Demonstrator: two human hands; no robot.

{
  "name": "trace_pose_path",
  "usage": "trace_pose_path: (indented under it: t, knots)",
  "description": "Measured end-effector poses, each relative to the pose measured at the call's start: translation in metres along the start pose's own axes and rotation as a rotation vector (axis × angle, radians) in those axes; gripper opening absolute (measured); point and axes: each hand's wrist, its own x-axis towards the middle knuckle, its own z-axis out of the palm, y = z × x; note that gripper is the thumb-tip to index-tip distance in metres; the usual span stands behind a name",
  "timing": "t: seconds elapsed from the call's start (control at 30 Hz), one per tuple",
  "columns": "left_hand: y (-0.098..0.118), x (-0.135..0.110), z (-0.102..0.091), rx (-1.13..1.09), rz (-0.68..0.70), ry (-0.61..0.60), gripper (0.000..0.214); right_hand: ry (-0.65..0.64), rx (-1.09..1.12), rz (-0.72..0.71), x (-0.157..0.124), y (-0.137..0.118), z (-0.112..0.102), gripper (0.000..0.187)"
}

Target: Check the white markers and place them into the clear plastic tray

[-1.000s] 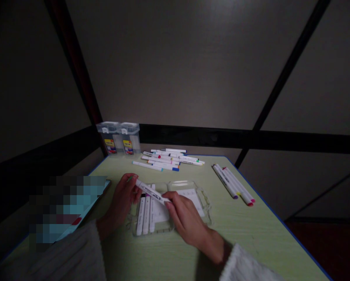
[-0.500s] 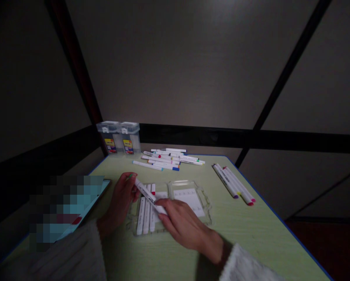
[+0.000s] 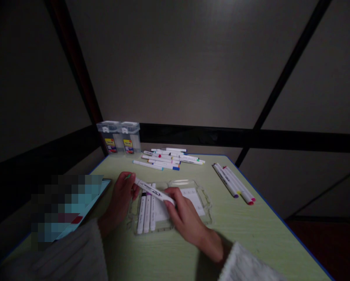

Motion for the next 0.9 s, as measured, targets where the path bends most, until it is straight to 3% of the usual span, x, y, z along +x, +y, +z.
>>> trace_pose_path:
  t: [0.17, 0.43, 0.67, 0.9]
  knots:
    - [0.002, -0.001, 0.001, 0.012, -0.026, -0.027, 0.026, 0.244, 0.225, 0.215, 0.008, 0.001, 0.002, 0.017]
    - [0.001, -0.003, 0.003, 0.033, -0.026, -0.093, 0.022, 0.272, 0.547, 0.408, 0.014, 0.012, 0.004, 0.031]
    - [-0.002, -0.002, 0.002, 0.037, -0.015, -0.089, 0.023, 0.228, 0.526, 0.359, 0.014, 0.007, 0.003, 0.032]
    - [-0.004, 0.002, 0.000, 0.037, 0.015, 0.031, 0.028, -0.004, 0.379, 0.156, 0.008, -0.003, -0.003, 0.026]
